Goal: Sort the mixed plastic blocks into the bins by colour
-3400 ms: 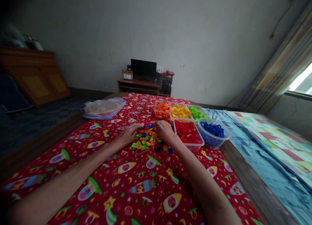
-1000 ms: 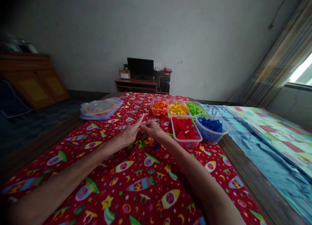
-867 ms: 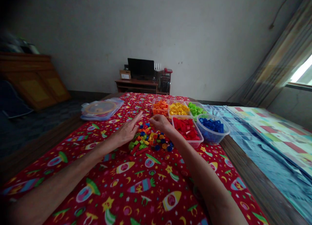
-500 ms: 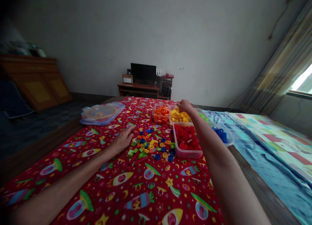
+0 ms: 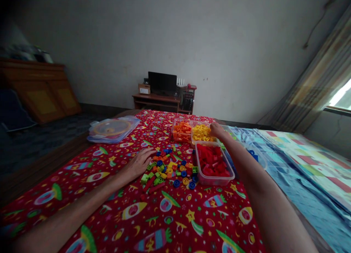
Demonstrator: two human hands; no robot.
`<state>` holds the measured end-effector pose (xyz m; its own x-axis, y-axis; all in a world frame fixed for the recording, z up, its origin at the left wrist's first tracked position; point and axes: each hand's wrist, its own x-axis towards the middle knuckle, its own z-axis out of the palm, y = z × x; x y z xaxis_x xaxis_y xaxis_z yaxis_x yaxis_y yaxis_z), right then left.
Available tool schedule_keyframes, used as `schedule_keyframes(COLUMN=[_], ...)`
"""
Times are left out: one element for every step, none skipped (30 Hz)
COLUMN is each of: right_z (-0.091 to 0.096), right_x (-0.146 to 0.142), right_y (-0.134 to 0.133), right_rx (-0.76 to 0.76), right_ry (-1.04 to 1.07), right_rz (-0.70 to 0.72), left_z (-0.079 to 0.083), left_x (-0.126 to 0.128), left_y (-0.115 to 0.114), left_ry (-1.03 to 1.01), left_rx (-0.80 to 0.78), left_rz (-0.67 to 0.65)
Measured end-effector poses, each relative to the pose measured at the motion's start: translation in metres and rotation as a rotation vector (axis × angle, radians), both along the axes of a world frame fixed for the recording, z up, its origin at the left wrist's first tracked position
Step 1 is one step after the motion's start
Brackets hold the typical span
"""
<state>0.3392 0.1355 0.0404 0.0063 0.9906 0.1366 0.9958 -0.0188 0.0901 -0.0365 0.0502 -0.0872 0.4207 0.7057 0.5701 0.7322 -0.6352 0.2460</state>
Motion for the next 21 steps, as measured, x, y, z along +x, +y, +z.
schedule_keyframes(right_z=[0.001,0.003,0.005,0.007,0.009,0.011,0.013,0.014,0.015,0.015,0.016,0.015,0.016,0.016,0.017,0.019,0.021,0.024,0.027,0.029,0.031], right_x=[-0.001,-0.003,-0.004,-0.006,-0.008,-0.011,-0.013,-0.016,-0.019,-0.022,-0.025,-0.028,-0.031,-0.034,-0.037,-0.041,-0.045,-0.05,-0.055,-0.061,-0.067], right_y=[0.003,0.007,0.011,0.016,0.02,0.023,0.026,0.028,0.03,0.03,0.029,0.028,0.026,0.022,0.018,0.013,0.007,0.0,-0.008,-0.017,-0.026], right_rx=[0.018,0.039,0.065,0.092,0.12,0.147,0.171,0.19,0.204,0.213,0.217,0.217,0.215,0.211,0.207,0.203,0.199,0.192,0.178,0.155,0.124], right_ry=[0.001,0.004,0.01,0.018,0.027,0.036,0.045,0.055,0.065,0.075,0.084,0.092,0.099,0.106,0.115,0.127,0.142,0.158,0.174,0.187,0.197], right_rz=[-0.005,-0.009,-0.011,-0.012,-0.011,-0.011,-0.011,-0.01,-0.006,0.0,0.011,0.023,0.037,0.052,0.069,0.09,0.114,0.141,0.171,0.208,0.247], left_z=[0.0,0.0,0.0,0.0,0.0,-0.001,-0.001,-0.002,-0.003,-0.004,-0.004,-0.004,-0.004,-0.004,-0.003,-0.002,-0.001,0.001,0.002,0.003,0.003], left_x=[0.0,0.0,0.001,0.001,0.002,0.002,0.002,0.002,0.002,0.002,0.002,0.002,0.002,0.003,0.003,0.003,0.003,0.003,0.002,0.002,0.001], left_y=[0.0,0.0,-0.001,-0.001,-0.001,-0.001,-0.001,-0.001,0.0,0.0,0.0,0.0,0.0,0.0,0.0,-0.001,-0.002,-0.002,-0.003,-0.004,-0.004], left_ry=[-0.001,-0.005,-0.01,-0.018,-0.026,-0.037,-0.047,-0.056,-0.064,-0.07,-0.07,-0.068,-0.065,-0.064,-0.064,-0.066,-0.068,-0.067,-0.068,-0.074,-0.086], left_rx=[0.004,0.008,0.011,0.012,0.012,0.01,0.008,0.005,0.002,-0.001,-0.006,-0.012,-0.019,-0.025,-0.03,-0.034,-0.039,-0.046,-0.055,-0.063,-0.072], left_rz=[-0.002,-0.005,-0.009,-0.015,-0.019,-0.02,-0.017,-0.013,-0.009,-0.008,-0.009,-0.012,-0.014,-0.014,-0.013,-0.011,-0.012,-0.018,-0.028,-0.038,-0.046])
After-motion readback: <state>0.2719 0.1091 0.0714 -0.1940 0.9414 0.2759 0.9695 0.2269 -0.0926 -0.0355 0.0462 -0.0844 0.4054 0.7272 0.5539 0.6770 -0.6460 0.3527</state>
